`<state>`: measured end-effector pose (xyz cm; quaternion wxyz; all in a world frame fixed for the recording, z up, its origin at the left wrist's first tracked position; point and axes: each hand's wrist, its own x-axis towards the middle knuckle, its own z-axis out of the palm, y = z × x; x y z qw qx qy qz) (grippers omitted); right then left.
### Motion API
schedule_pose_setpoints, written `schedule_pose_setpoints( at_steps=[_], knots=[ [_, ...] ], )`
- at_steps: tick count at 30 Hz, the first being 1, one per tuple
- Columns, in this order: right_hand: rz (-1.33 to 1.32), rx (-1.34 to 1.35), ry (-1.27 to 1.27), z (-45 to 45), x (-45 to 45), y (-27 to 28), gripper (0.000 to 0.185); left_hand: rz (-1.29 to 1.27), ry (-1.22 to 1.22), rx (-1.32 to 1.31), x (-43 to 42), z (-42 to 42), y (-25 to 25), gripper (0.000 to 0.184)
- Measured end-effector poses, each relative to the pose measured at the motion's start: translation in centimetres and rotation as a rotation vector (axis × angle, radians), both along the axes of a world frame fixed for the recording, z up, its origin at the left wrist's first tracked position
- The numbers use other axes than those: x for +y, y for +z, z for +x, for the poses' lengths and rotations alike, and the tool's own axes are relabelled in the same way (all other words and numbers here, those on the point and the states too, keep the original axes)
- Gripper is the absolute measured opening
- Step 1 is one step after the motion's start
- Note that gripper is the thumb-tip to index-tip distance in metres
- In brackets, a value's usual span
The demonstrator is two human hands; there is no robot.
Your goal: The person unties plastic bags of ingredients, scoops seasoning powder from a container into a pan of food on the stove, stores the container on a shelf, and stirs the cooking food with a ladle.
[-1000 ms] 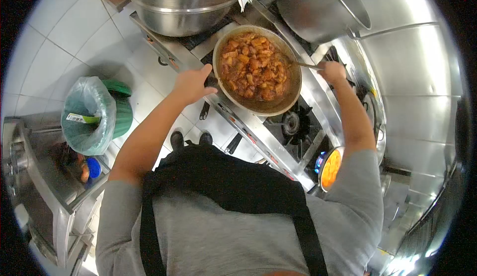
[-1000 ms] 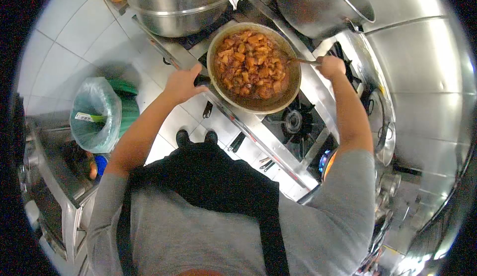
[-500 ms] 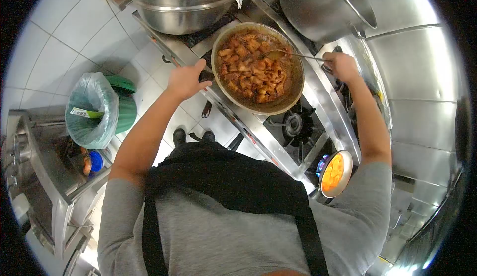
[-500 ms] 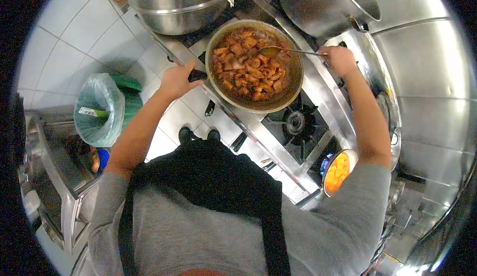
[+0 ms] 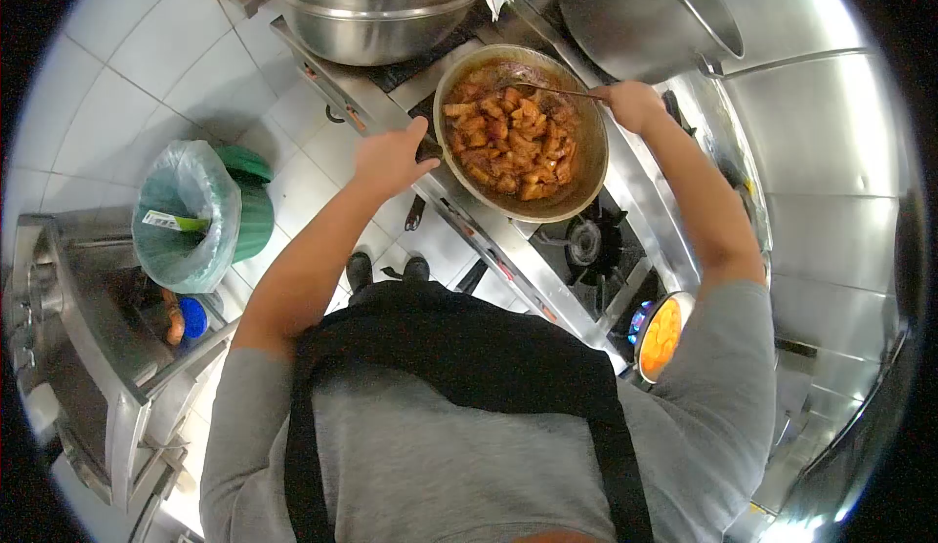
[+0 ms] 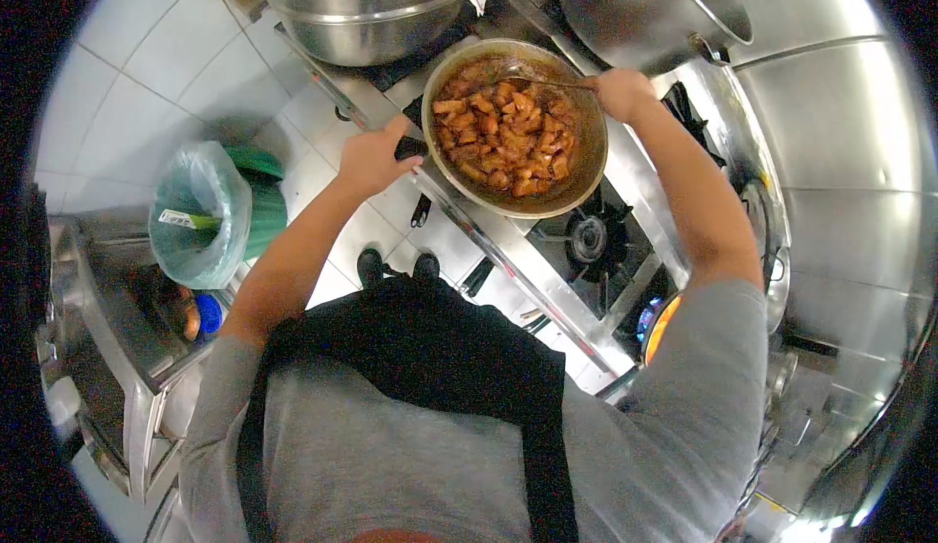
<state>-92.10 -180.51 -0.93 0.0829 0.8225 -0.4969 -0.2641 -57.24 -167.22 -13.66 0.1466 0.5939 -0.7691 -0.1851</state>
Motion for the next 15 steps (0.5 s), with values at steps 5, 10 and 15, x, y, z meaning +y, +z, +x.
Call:
schedule_pose_setpoints(
  at_steps=[5, 10, 15],
  knots=[
    [-0.139, 0.051, -0.017, 3.6, 4.8, 7.3, 0.027, -0.004, 0.018, 0.005, 0.8, -0.5, 0.1, 0.049],
    [-0.168, -0.047, -0.134, 12.2, 9.6, 6.0, 0.02, -0.011, -0.044, 0.023, 0.7, -0.4, -0.4, 0.05],
    [-0.047, -0.007, -0.084, 15.8, 13.1, -1.2, 0.022, -0.103, -0.077, 0.082, 1.2, -0.2, -0.1, 0.05]
  ],
)
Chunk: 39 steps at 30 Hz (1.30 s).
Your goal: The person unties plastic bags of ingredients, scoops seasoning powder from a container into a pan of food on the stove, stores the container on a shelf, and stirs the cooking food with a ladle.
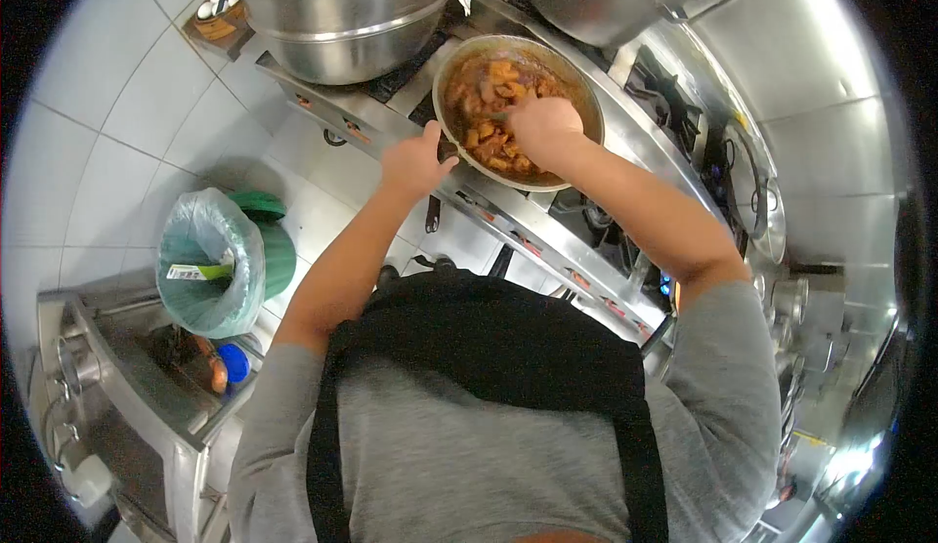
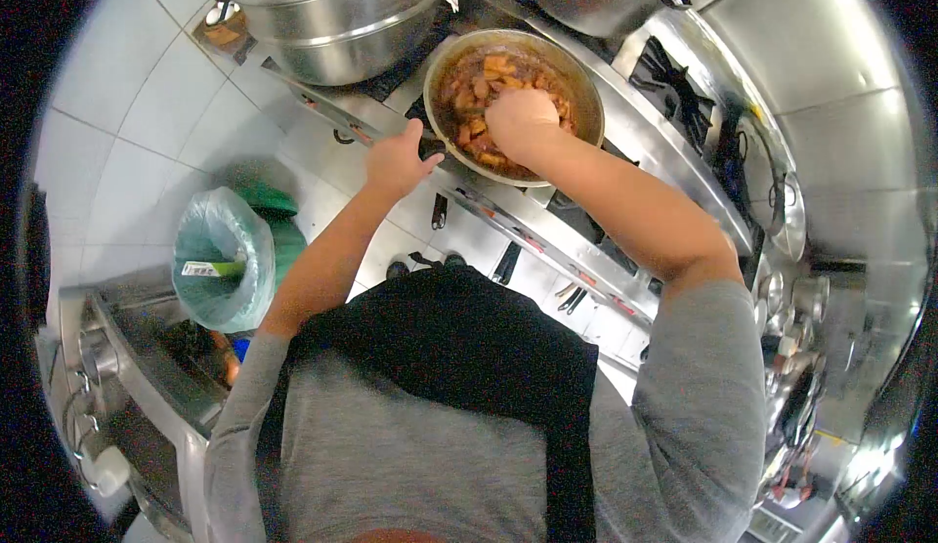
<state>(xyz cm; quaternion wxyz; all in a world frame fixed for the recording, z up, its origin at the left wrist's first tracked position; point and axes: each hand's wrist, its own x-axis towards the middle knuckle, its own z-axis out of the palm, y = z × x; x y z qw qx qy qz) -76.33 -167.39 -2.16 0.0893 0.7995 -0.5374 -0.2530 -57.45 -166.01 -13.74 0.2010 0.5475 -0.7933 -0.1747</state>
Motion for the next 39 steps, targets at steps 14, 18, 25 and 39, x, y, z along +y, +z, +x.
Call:
schedule_pose_setpoints(
  at_steps=[14, 18, 25, 39],
  knots=[
    [0.041, -0.337, -0.427, -6.1, 6.7, 5.2, 0.042, 0.057, -0.005, 0.017, 0.3, -0.2, 0.2, 0.049],
    [0.112, -0.247, -0.269, -4.6, 9.0, 0.9, 0.048, 0.063, -0.009, 0.008, 0.2, -0.3, 0.1, 0.05],
    [-0.005, -0.017, -0.285, -6.7, 2.6, -3.8, 0.034, 0.057, 0.02, -0.015, 1.0, -0.5, 0.1, 0.051],
    [0.057, -0.633, -0.577, -16.0, 9.9, 5.3, 0.038, 0.089, 0.012, -0.027, 0.4, -0.4, 0.1, 0.05]
  ],
)
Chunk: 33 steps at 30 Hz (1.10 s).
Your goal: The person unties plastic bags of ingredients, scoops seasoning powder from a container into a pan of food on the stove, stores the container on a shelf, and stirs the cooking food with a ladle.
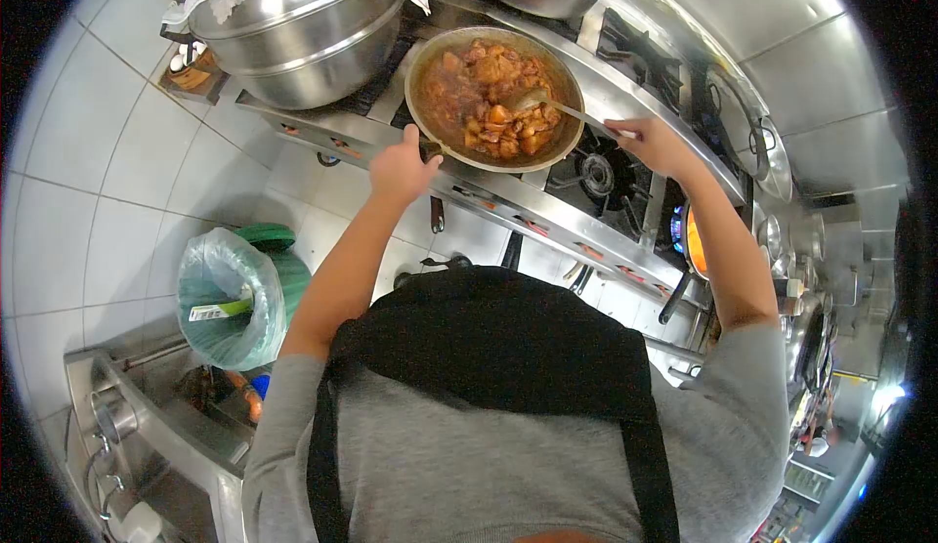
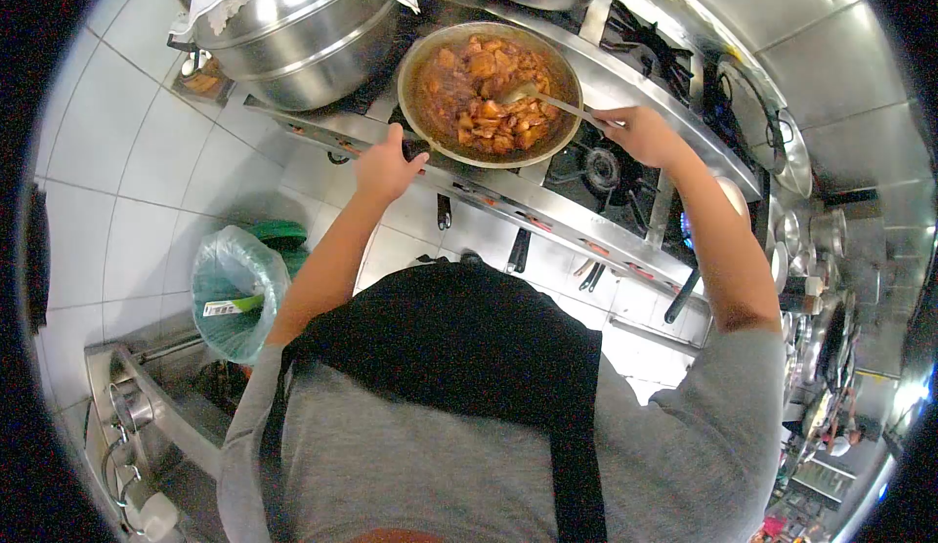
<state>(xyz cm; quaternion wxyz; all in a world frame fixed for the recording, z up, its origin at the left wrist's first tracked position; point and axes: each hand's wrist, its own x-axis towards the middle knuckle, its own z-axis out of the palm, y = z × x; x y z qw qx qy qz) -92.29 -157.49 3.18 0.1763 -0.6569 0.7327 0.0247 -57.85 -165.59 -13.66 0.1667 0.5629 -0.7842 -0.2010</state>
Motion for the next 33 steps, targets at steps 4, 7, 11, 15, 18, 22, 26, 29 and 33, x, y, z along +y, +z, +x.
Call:
schedule_pose_setpoints(
  at_steps=[4, 7, 11, 15, 18, 22, 26, 29, 33],
  knots=[
    [0.119, 0.015, -0.078, -0.1, 4.5, 1.6, 0.037, 0.005, -0.034, -0.001, 0.0, 0.3, 0.9, 0.049],
    [0.132, 0.061, -0.036, -1.7, 5.3, -4.2, 0.034, -0.022, -0.075, 0.009, -0.4, 0.5, 0.1, 0.049],
    [-0.046, 0.101, -0.077, 1.8, 2.5, -11.1, 0.035, -0.046, -0.132, -0.014, -1.0, 1.3, -0.7, 0.047],
    [0.012, 0.228, -0.008, 3.8, -0.6, -8.6, 0.031, -0.06, -0.13, -0.039, -1.1, 1.4, 0.0, 0.046],
    [0.072, 0.497, 0.141, 1.8, -2.0, -1.9, 0.031, -0.037, -0.08, -0.089, -1.2, 1.5, 0.9, 0.046],
    [-0.073, 0.673, 0.139, -4.9, -7.5, -0.3, 0.031, -0.056, -0.057, -0.103, -2.4, 1.9, 0.2, 0.049],
    [-0.07, 0.747, 0.125, -8.3, -15.2, -2.6, 0.025, -0.047, -0.067, -0.127, -3.3, 2.3, 0.6, 0.048],
    [-0.005, 0.712, 0.182, -8.5, -19.5, -3.8, 0.025, 0.006, -0.086, -0.181, -3.8, 2.5, 1.5, 0.047],
    [0.059, 0.441, 0.383, -12.1, -25.4, -10.3, 0.031, -0.006, -0.072, -0.197, -4.2, 2.3, 1.4, 0.047]
  ],
)
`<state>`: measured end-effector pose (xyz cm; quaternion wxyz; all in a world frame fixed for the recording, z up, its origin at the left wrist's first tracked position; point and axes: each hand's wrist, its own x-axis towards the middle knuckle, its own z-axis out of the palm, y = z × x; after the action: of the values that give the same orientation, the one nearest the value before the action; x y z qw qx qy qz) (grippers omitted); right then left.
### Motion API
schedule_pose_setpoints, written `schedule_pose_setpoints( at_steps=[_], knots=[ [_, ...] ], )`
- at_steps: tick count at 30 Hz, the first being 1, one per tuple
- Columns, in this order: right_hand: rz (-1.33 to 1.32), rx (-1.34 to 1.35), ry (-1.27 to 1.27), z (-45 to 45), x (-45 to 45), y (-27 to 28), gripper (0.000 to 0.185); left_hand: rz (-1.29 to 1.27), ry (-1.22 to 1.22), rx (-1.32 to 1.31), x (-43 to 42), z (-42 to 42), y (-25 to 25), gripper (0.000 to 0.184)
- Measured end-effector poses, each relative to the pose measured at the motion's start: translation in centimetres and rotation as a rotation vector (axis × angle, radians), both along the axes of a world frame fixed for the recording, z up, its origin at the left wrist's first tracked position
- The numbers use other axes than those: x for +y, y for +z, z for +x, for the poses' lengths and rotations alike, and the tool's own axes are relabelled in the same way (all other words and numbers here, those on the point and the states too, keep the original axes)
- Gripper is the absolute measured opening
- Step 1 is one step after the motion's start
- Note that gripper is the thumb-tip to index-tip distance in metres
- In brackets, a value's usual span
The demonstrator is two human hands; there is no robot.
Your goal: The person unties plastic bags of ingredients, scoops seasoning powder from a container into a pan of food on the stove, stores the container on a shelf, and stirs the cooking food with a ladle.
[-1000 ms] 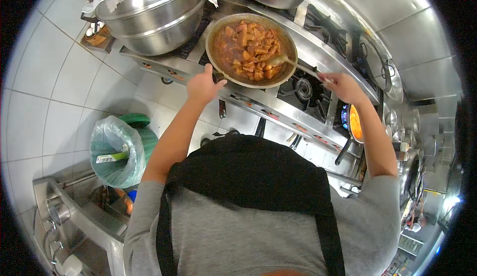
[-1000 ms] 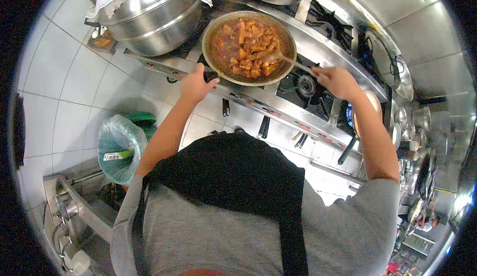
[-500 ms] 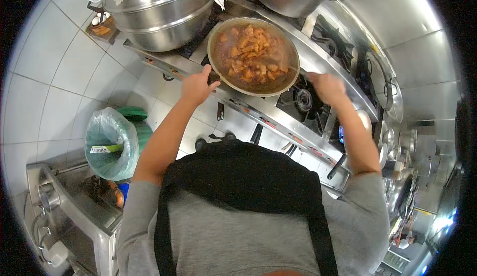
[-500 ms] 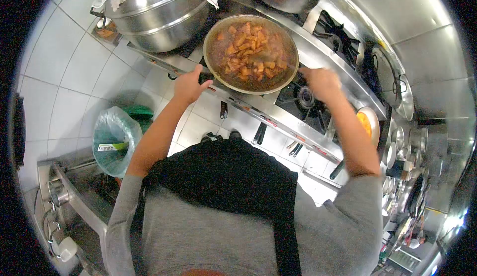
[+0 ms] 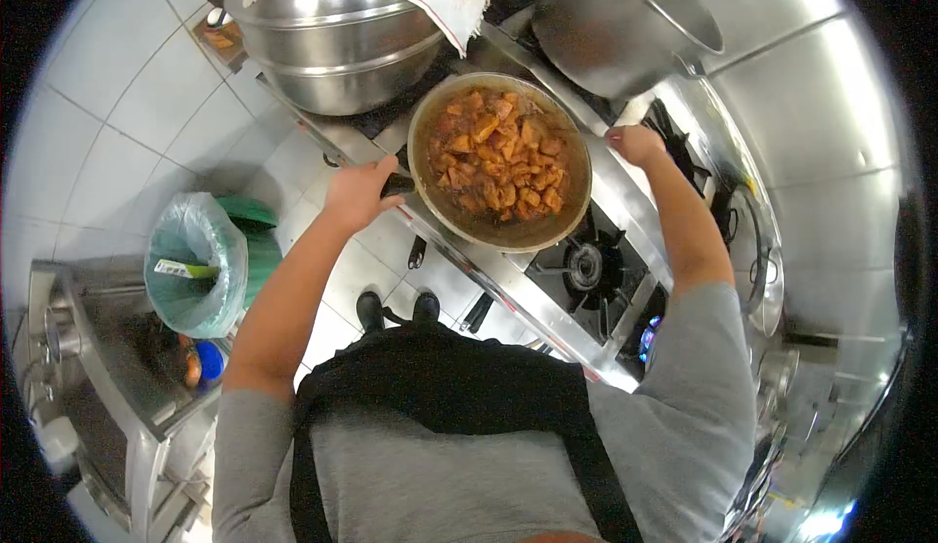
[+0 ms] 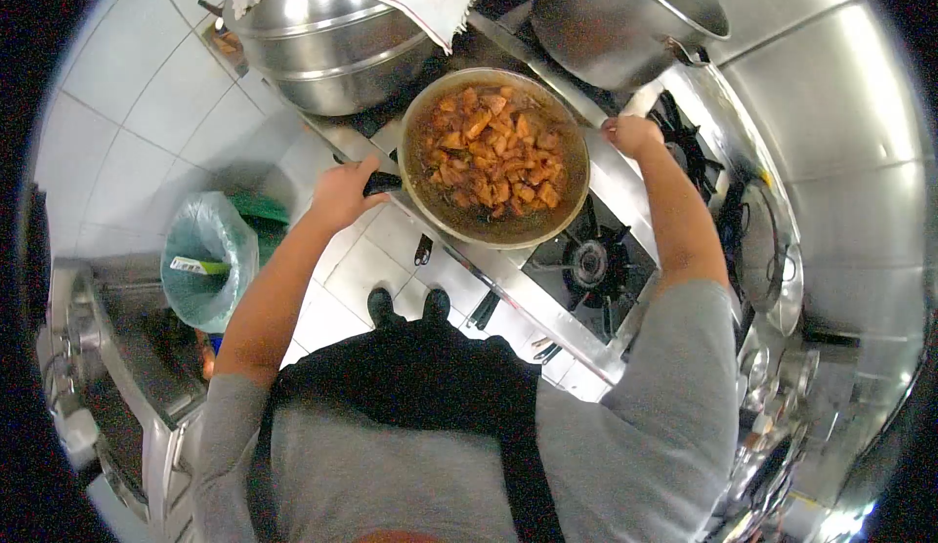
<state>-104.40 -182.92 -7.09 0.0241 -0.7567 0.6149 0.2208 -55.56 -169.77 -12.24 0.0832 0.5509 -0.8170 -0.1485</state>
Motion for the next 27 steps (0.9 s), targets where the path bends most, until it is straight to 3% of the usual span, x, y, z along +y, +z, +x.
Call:
schedule_pose_setpoints(
  at_steps=[3, 8, 13, 17, 21, 25, 27],
  knots=[
    [-0.002, -0.206, 0.054, 1.8, -0.6, -4.5, 0.032, -0.025, 0.036, 0.015, 0.3, -0.3, 0.2, 0.048],
    [-0.129, -0.267, 0.126, 3.7, 3.7, -1.2, 0.03, -0.042, 0.076, -0.006, 0.6, -0.6, -0.5, 0.049],
    [-0.21, 0.048, 0.163, 4.9, 9.1, 4.5, 0.019, 0.004, 0.119, -0.017, 1.1, -1.1, -0.2, 0.049],
    [-0.328, 0.026, 0.187, 5.4, 11.9, 8.3, 0.018, -0.023, 0.108, -0.027, 1.2, -1.2, -0.9, 0.05],
    [-0.307, 0.193, 0.1, 5.6, 12.5, 11.7, 0.021, -0.003, 0.114, -0.044, 1.6, -1.4, -0.2, 0.05],
    [-0.188, 0.393, -0.017, 5.6, 11.4, 9.0, 0.023, 0.002, 0.108, 0.014, 2.0, -1.5, -0.5, 0.047],
    [-0.143, 0.337, -0.031, 6.2, 12.1, 7.9, 0.021, 0.006, 0.085, 0.052, 2.0, -1.4, -0.6, 0.046]
  ],
)
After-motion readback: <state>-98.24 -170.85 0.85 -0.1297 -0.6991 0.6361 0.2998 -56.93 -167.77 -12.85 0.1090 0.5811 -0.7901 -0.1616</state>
